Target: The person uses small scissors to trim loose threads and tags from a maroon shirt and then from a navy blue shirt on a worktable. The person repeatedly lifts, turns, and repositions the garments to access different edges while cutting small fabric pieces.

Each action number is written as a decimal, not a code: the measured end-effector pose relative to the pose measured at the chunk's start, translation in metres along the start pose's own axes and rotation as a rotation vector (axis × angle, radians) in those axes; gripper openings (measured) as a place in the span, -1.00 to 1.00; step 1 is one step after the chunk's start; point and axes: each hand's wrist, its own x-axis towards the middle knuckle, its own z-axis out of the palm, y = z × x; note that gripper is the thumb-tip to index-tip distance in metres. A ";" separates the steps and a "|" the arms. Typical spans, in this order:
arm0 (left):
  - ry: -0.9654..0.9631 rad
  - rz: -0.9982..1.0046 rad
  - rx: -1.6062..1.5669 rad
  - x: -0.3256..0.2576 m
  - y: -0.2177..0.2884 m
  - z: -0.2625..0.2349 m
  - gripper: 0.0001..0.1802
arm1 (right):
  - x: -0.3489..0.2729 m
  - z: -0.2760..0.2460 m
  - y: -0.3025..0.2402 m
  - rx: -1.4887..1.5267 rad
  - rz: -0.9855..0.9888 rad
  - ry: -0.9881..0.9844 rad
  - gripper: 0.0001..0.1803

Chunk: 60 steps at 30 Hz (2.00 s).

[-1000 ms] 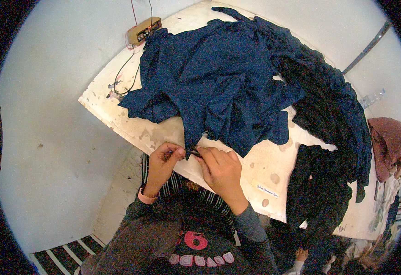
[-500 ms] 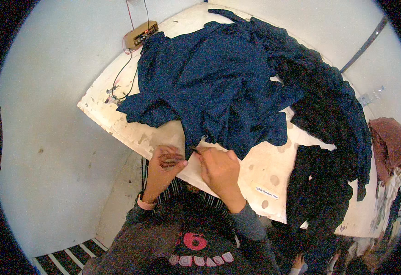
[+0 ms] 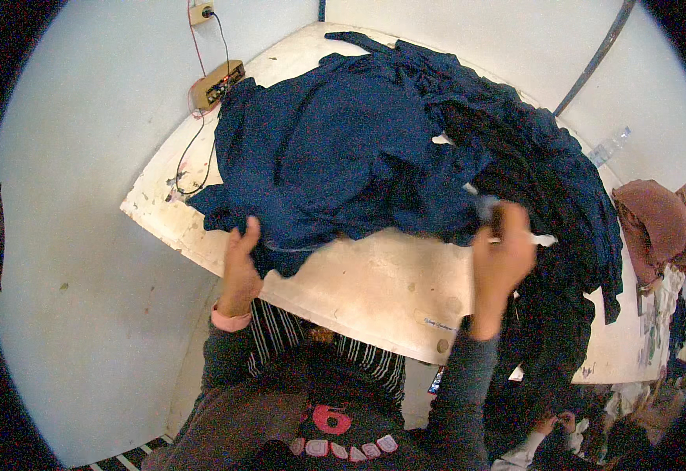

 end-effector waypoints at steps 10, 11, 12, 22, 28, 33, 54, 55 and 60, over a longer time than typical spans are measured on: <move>-0.044 -0.168 -0.280 -0.030 0.010 -0.004 -0.52 | 0.110 0.020 0.016 -0.186 0.162 -0.238 -0.40; -0.062 -0.178 -0.271 -0.030 0.008 -0.003 -0.52 | 0.092 0.026 0.023 -0.085 -0.050 -0.072 -0.44; -0.047 -0.183 -0.245 -0.035 0.008 -0.007 -0.51 | 0.075 0.029 0.000 0.023 -0.088 -0.067 -0.56; -0.086 -0.250 -0.255 -0.057 0.006 0.022 -0.49 | -0.063 0.013 -0.118 0.779 -0.541 -0.594 -0.48; -0.086 -0.140 -0.290 -0.040 0.009 -0.001 -0.55 | -0.084 -0.011 -0.104 1.110 -0.476 -1.062 -0.51; -0.068 -0.127 -0.271 -0.032 -0.001 -0.006 -0.53 | -0.105 -0.027 -0.097 0.755 -0.469 -1.140 -0.56; 0.060 -0.352 -0.042 -0.033 0.024 -0.043 -0.39 | -0.066 -0.045 0.039 -0.285 0.004 -0.522 -0.67; -0.025 -0.339 0.005 -0.036 0.023 -0.045 -0.41 | -0.063 -0.046 0.034 -0.281 0.044 -0.520 -0.68; -0.204 -0.416 0.084 -0.047 0.012 -0.031 -0.37 | -0.059 -0.045 0.047 -0.295 0.040 -0.383 -0.71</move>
